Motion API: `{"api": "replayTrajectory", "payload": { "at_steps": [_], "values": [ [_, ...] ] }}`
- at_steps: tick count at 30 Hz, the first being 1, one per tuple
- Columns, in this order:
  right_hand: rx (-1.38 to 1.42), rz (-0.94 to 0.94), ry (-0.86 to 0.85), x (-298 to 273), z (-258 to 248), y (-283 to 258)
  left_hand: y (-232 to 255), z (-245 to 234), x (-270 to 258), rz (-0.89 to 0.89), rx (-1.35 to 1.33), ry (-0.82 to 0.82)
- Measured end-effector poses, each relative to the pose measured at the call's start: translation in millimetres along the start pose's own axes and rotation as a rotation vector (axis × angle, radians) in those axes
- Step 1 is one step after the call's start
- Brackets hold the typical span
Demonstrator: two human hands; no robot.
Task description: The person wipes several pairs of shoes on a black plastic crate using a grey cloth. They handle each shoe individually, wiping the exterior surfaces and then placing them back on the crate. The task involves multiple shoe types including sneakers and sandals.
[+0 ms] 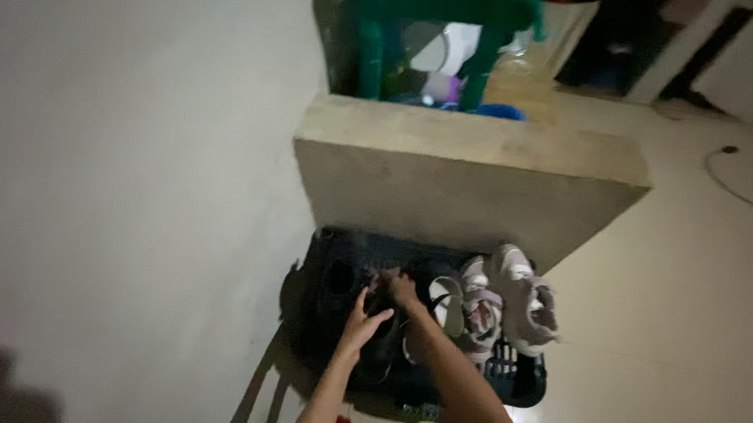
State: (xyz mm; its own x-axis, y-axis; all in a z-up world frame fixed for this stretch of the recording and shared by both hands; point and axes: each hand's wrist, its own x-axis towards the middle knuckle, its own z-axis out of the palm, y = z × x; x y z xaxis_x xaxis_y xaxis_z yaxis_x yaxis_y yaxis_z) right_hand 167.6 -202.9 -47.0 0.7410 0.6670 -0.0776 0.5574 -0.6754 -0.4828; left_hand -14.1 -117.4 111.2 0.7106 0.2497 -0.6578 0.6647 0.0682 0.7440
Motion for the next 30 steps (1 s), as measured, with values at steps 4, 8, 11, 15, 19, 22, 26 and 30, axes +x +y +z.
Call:
{"api": "replayTrajectory", "payload": {
  "at_steps": [4,8,11,15,19,22,26,30],
  "values": [
    [-0.314,0.068,-0.019,13,24,8,-49,17,-1,0.075,-0.312,0.143],
    [-0.28,-0.028,0.072,-3,22,13,-68,39,35,0.091,-0.477,0.34],
    [-0.116,-0.038,0.236,-20,17,13,-63,39,50,0.021,-0.583,0.376],
    [0.071,0.044,0.111,-42,14,12,-64,41,54,0.27,-0.457,0.542],
    [0.817,0.197,-0.1,-52,-14,20,-47,24,31,0.243,-0.339,0.494],
    [1.62,0.451,-0.093,-57,-65,21,-44,18,19,0.634,-0.318,0.614],
    [1.813,0.309,0.214,-25,-120,35,-54,47,19,0.926,-0.076,0.661],
    [1.228,0.176,0.312,-6,-145,46,-47,56,18,1.247,0.349,0.486]
  ]
}}
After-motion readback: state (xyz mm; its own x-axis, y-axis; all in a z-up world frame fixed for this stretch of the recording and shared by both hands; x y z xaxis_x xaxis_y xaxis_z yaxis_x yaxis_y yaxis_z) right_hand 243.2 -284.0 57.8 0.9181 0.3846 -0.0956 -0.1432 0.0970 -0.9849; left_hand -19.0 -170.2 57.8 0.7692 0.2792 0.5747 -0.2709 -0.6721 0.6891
